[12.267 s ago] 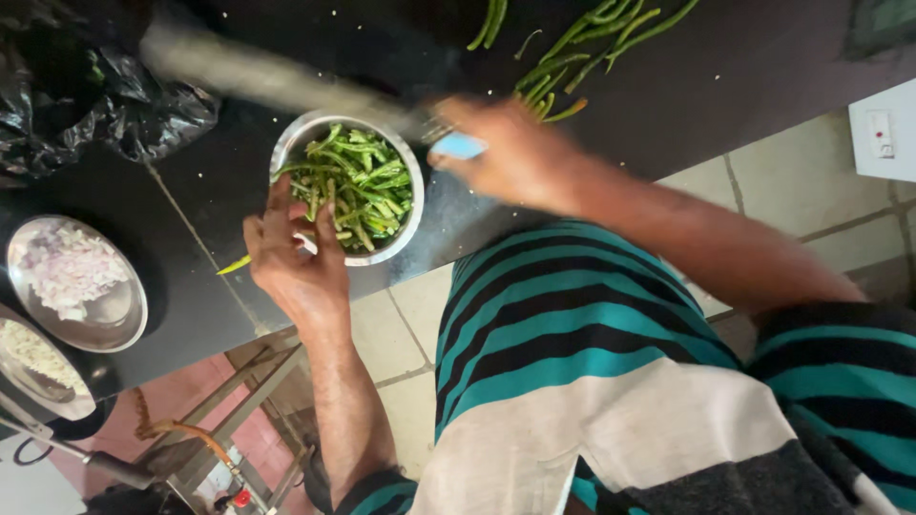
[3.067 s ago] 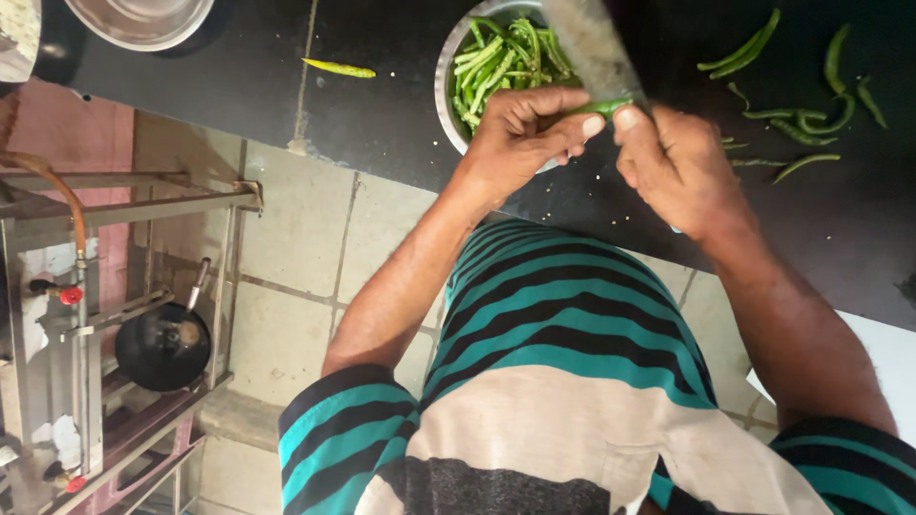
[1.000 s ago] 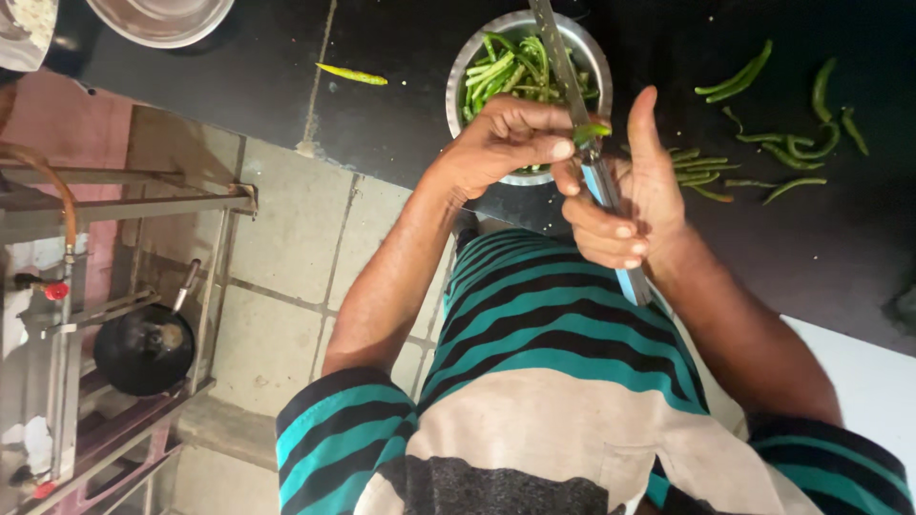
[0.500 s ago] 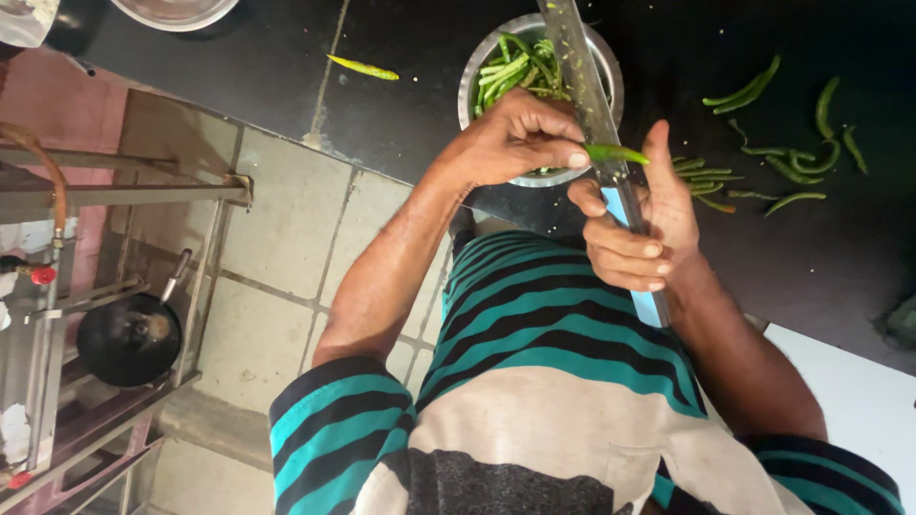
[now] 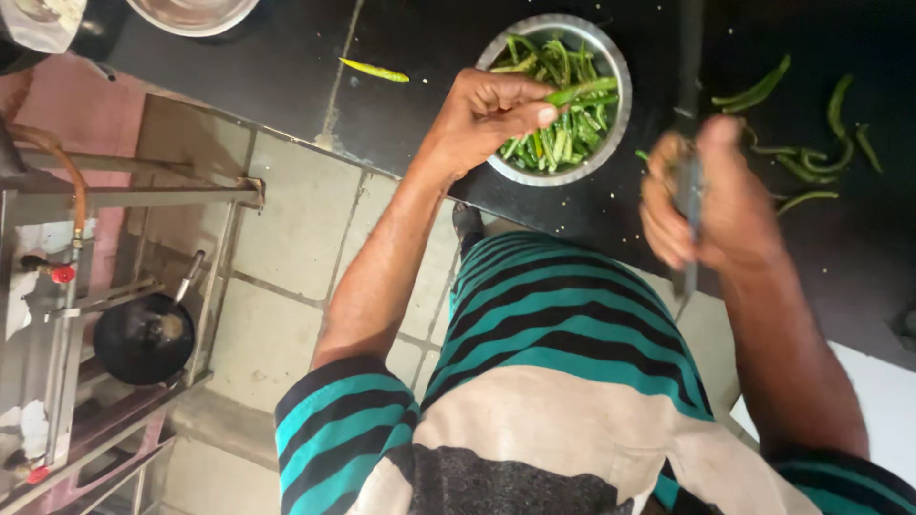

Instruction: The person cuts green chilies with a knife and places them into a metal bowl.

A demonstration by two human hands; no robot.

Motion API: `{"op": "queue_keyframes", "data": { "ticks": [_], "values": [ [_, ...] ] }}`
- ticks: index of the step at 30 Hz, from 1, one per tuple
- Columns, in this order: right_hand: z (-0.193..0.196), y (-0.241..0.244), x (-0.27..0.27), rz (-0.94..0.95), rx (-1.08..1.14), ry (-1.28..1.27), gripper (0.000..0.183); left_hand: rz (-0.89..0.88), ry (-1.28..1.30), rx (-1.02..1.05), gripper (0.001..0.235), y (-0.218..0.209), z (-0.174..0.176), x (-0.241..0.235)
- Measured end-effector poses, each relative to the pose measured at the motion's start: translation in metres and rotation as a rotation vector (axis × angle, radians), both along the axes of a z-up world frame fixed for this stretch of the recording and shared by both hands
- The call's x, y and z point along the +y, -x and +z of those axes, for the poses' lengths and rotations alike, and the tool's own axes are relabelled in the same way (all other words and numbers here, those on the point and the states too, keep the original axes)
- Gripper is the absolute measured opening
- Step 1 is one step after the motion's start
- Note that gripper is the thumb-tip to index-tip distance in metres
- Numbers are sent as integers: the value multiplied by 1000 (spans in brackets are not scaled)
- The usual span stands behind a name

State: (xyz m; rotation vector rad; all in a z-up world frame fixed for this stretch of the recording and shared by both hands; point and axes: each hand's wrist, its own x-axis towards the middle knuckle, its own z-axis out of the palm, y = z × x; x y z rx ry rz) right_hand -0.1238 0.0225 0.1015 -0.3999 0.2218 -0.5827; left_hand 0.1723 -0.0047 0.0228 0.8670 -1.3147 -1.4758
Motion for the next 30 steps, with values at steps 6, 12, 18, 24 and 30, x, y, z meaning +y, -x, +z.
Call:
{"op": "queue_keyframes", "data": {
  "ticks": [6,12,18,24,30],
  "values": [
    [2,-52,-14,-217,1155,740,29,45,-34,29,26,33,6,13],
    [1,-61,-22,-151,1275,879,37,82,-19,-203,19,36,15,24],
    [-11,-61,-19,-149,1158,703,33,111,38,-91,20,47,13,33],
    [-20,-66,-14,-167,1004,394,35,322,406,-445,18,50,17,37],
    [-23,-67,-17,-136,948,246,49,393,592,-622,16,44,13,33]
  ]
}}
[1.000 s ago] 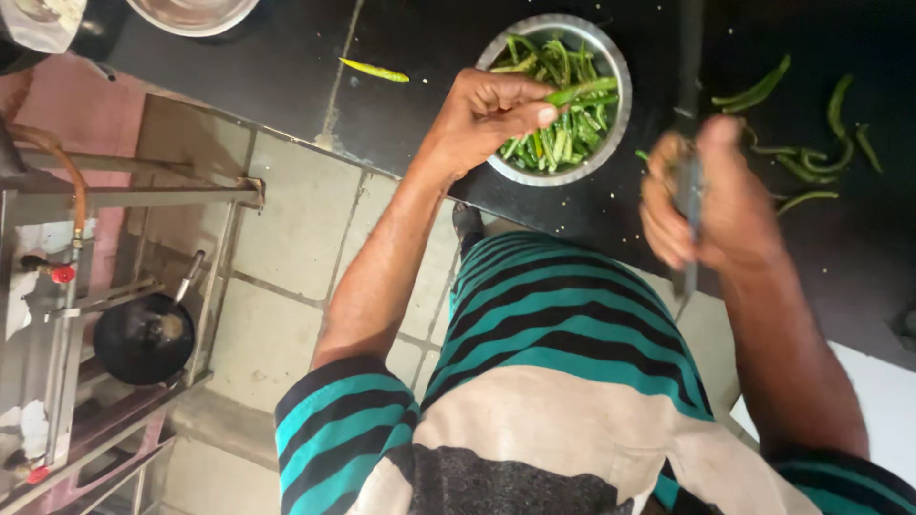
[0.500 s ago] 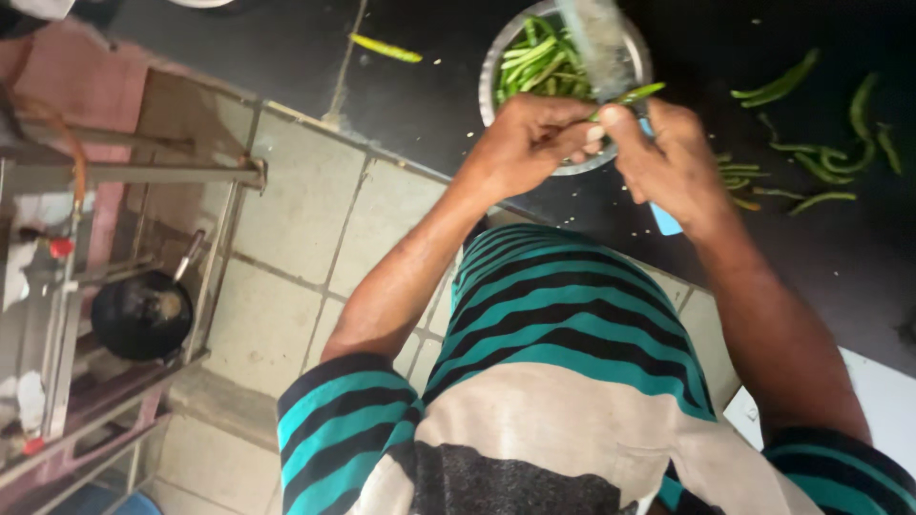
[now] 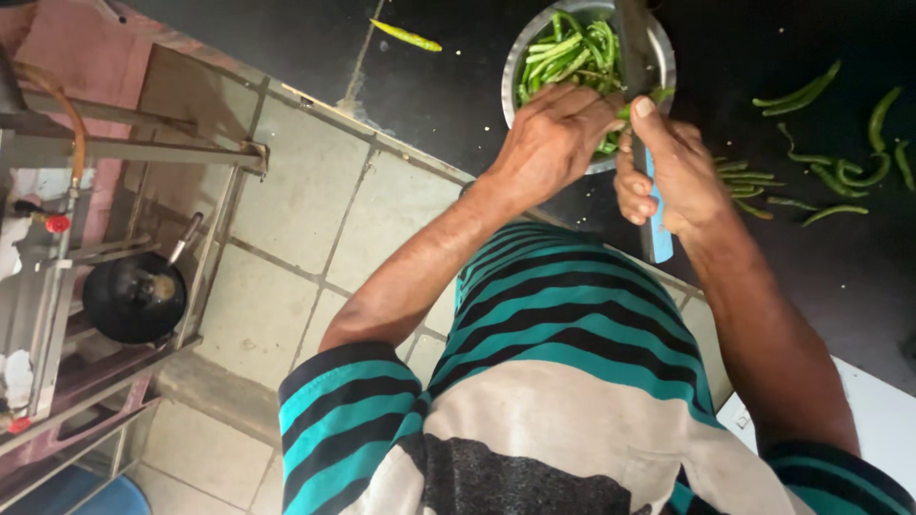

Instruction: The person cuts green chilies with a knife and places them into a metal bowl.

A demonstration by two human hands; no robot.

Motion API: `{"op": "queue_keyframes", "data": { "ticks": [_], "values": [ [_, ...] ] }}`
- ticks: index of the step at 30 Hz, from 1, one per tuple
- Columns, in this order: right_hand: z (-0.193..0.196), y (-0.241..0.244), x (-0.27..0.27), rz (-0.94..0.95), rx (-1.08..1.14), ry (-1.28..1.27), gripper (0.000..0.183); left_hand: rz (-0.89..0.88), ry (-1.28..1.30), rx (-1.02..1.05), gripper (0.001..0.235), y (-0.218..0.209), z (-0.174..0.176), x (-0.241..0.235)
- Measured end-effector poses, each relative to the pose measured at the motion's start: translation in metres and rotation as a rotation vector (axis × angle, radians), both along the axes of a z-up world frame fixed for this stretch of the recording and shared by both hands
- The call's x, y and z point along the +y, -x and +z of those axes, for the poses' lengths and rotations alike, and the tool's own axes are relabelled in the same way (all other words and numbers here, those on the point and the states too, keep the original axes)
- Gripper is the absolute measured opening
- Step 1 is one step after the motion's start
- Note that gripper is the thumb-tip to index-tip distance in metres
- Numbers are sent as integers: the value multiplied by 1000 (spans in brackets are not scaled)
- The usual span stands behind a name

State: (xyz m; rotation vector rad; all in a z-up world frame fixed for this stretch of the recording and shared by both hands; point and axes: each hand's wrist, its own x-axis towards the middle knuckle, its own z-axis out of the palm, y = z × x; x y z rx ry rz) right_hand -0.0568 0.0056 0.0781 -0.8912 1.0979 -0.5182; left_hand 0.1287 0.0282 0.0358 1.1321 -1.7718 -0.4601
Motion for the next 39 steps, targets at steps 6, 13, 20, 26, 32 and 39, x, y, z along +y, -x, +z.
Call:
{"op": "queue_keyframes", "data": {
  "ticks": [6,13,20,26,32,39],
  "values": [
    [5,8,-4,25,-148,-176,47,86,227,-248,23,-28,10,-18],
    [-11,20,-39,251,571,1071,35,68,-195,-42,41,-31,15,-38],
    [-2,55,-34,108,389,693,27,230,-306,-385,35,-33,20,-32],
    [20,111,-20,-78,343,649,18,-99,-132,-608,77,6,-13,-22],
    [10,177,7,-222,342,617,20,-73,-364,-768,85,14,-21,-36],
    [-8,237,51,-422,504,646,26,-158,-349,-789,88,16,4,-24]
  ]
}}
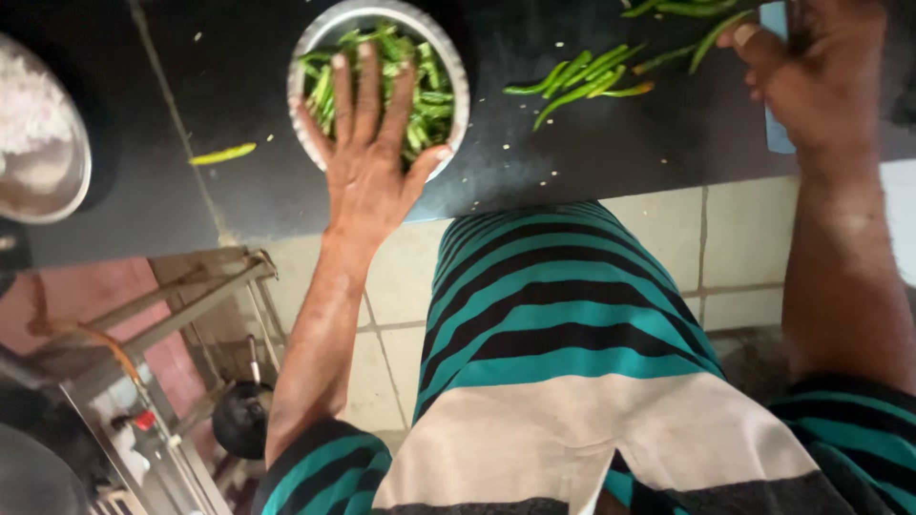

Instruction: The person cuts green chilies with a knife and places them into a metal bowl.

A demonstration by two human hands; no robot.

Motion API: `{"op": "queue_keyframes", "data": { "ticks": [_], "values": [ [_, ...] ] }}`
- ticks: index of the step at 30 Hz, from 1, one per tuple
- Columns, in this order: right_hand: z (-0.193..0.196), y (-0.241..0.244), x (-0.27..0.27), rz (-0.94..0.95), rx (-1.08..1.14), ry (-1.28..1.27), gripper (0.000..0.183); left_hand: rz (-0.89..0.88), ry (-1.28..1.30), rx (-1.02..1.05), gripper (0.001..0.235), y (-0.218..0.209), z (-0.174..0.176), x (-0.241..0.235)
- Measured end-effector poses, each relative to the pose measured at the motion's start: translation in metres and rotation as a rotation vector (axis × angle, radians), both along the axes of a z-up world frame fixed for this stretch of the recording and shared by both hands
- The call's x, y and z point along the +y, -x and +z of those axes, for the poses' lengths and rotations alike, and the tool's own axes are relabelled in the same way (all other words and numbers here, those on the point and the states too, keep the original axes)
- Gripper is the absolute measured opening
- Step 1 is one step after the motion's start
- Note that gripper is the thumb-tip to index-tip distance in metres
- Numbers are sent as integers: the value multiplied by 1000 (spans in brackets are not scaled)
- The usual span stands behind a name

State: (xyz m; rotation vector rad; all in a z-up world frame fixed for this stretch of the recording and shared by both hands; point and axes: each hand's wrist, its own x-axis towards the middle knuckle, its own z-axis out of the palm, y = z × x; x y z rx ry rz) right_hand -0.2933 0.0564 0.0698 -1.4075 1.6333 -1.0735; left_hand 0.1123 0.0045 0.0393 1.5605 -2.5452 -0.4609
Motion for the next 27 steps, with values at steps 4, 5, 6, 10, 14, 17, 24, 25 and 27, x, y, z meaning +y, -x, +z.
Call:
{"op": "queue_keyframes", "data": {
  "ticks": [4,5,6,10,14,17,24,25,27],
  "values": [
    [-40,31,20,89,279,209,27,0,192,124,74,24,16,-3],
    [-47,36,25,-14,269,154,29,-35,262,239,66,33,19,-4],
    [-51,41,28,-25,268,156,29,-45,264,239,66,46,21,-4],
    [-52,49,30,-58,441,252,17,-187,123,601,34,112,13,-15],
    [-46,53,30,-152,474,147,10,-177,111,629,32,172,-22,-52],
    [-51,54,31,-142,477,231,20,-128,192,615,26,213,-62,-76],
    [-49,49,40,-199,415,258,17,-242,111,401,25,277,-107,-97],
    [-46,47,40,-263,403,142,15,-264,64,400,23,277,-106,-97],
    [-41,46,43,-329,388,18,20,-303,80,413,23,266,-102,-101]
  ]
}}
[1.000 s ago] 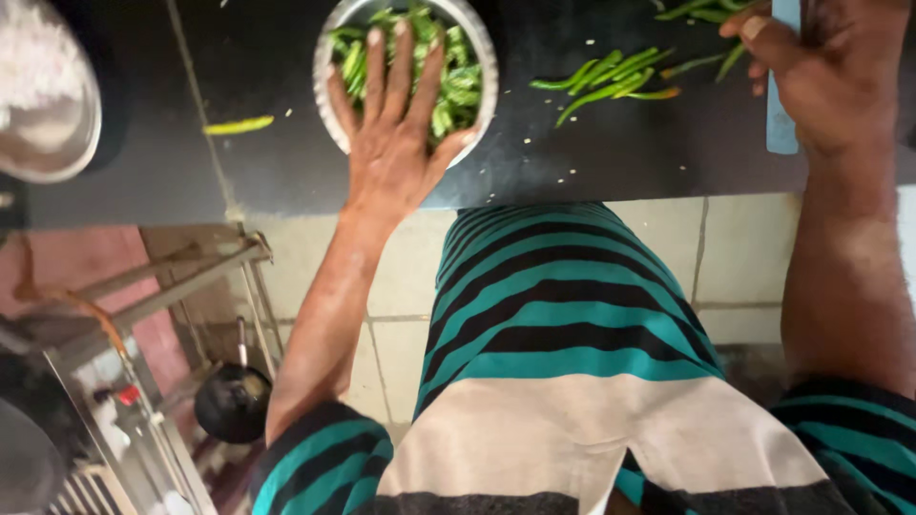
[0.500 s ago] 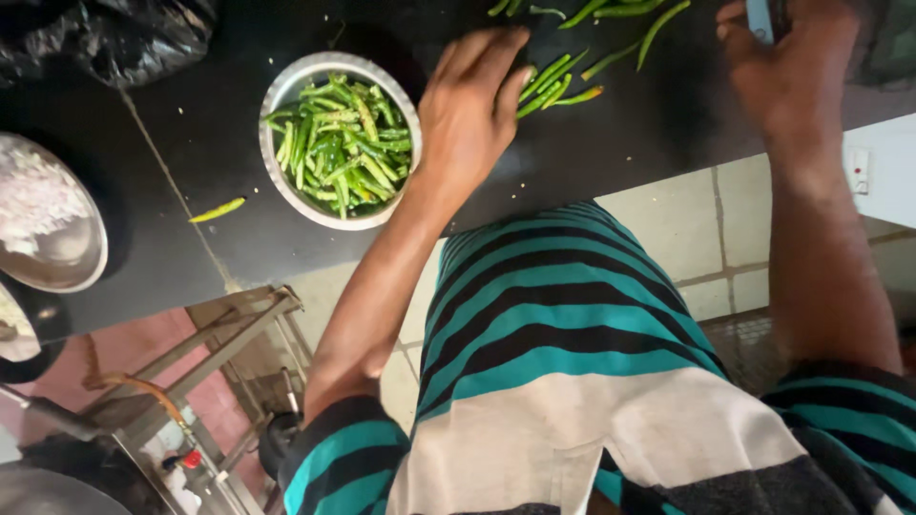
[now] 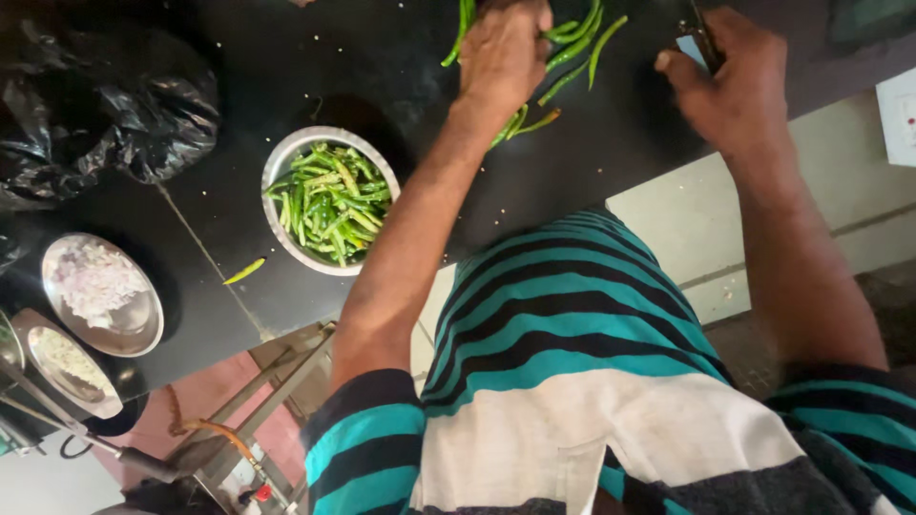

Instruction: The person cuts green chilies with a knife and places them into a metal bowl.

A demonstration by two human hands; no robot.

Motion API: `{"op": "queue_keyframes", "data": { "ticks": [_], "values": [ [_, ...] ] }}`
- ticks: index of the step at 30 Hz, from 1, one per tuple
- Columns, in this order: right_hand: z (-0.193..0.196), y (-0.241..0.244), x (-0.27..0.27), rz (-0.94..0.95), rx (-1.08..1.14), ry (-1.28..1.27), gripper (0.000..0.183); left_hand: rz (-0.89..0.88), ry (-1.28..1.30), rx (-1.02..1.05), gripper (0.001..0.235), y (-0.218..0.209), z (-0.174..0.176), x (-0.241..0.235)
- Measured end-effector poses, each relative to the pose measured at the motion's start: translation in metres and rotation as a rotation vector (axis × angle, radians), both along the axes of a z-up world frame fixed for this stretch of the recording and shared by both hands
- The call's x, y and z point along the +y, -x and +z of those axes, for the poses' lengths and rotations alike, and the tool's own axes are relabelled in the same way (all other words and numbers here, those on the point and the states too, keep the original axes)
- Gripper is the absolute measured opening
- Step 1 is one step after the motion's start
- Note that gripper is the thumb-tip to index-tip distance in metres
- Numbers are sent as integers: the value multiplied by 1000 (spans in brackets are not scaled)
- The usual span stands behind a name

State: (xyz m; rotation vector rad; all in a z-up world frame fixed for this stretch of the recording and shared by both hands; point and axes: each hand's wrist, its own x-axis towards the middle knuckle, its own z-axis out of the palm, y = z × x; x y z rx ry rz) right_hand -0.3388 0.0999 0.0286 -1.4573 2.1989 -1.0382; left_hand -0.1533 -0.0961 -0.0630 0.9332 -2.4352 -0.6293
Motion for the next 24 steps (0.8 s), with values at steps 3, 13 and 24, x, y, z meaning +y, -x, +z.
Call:
{"op": "queue_keyframes", "data": {
  "ticks": [3,13,24],
  "values": [
    [4,-7,0,51,-98,-25,15,0,-20,94,24,-18,22,6],
    [15,-46,-34,222,-533,-6,14,240,65,-8,32,4,-4,0],
    [44,-74,-24,165,-717,-25,21,23,-700,762,17,-79,70,32]
  ]
}}
